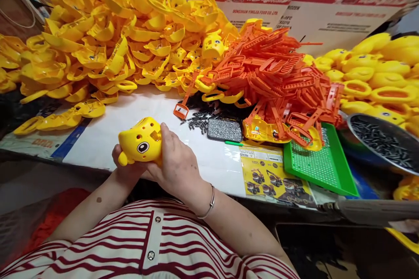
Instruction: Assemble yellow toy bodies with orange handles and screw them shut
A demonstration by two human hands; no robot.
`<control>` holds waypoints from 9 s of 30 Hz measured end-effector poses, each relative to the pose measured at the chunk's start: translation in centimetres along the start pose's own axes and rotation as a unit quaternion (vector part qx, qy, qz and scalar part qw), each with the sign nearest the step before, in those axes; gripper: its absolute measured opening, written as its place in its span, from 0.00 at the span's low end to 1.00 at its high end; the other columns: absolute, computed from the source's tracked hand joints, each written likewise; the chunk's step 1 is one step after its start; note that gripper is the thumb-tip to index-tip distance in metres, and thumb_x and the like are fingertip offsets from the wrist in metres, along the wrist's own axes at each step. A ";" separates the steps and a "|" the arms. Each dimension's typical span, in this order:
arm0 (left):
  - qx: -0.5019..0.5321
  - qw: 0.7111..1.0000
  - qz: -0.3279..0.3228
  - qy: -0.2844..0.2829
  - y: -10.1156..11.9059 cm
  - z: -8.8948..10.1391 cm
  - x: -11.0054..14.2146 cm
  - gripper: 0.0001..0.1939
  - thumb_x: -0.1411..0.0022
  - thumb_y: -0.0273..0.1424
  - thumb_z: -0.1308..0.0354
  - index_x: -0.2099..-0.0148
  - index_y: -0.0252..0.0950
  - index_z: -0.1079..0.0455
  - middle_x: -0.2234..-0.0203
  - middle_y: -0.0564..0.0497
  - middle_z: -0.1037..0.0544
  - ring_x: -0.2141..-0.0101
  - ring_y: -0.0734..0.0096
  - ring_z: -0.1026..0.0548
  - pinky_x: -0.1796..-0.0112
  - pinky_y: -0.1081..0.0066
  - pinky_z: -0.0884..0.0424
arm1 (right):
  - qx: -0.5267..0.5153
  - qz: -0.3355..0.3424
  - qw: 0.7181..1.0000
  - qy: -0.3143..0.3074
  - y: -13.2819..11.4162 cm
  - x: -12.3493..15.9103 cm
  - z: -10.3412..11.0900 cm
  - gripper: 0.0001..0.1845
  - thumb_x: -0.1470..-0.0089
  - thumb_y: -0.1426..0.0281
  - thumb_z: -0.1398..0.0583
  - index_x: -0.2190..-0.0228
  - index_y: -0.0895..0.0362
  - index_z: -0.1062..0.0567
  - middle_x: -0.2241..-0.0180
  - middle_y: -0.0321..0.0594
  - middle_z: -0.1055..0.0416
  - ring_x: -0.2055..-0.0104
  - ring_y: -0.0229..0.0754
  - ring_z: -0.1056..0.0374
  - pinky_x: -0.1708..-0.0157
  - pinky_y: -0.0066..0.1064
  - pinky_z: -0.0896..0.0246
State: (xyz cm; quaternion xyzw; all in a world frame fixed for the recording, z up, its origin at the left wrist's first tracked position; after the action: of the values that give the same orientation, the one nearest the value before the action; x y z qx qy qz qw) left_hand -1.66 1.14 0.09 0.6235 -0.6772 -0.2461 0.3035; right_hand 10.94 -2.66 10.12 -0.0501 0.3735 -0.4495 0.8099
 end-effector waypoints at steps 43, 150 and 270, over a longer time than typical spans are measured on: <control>-0.040 0.999 -0.031 -0.010 1.1 0.7 0.1 0.34 0.56 0.59 0.40 0.52 0.45 0.26 0.63 0.50 0.19 0.49 0.51 0.27 0.52 0.60 0.29 | -0.024 -0.061 0.994 -0.093 0.0 -0.3 -0.4 0.51 0.46 0.64 0.41 0.32 0.60 0.64 0.48 0.59 0.32 0.55 0.55 0.29 0.62 0.46 0.27; -0.165 0.986 0.008 -0.019 3.7 -7.9 3.0 0.40 0.59 0.32 0.26 0.44 0.36 0.39 0.50 0.43 0.25 0.48 0.52 0.28 0.45 0.53 0.33 | 0.091 0.052 0.994 0.007 0.3 0.9 1.8 0.51 0.44 0.68 0.43 0.33 0.63 0.70 0.54 0.61 0.29 0.59 0.56 0.27 0.71 0.48 0.25; -0.275 0.939 0.092 -0.183 1.9 -8.6 4.6 0.43 0.64 0.30 0.23 0.44 0.42 0.34 0.49 0.45 0.25 0.50 0.51 0.25 0.52 0.59 0.26 | -0.410 -0.104 0.903 -0.073 3.9 2.9 1.6 0.43 0.50 0.41 0.41 0.42 0.55 0.38 0.48 0.49 0.29 0.49 0.50 0.30 0.49 0.43 0.32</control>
State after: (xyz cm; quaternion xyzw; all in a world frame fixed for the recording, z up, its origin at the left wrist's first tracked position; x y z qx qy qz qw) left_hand 2.95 -2.84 7.90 0.3946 -0.6812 -0.5037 0.3556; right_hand 15.63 -2.96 8.04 -0.4492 0.4571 -0.3330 0.6917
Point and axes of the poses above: each hand's wrist, its own x-axis away from the middle knuckle, its own z-axis out of the back of the hand, y = z × x, the point moved 8 cm from there along -x, towards the middle knuckle
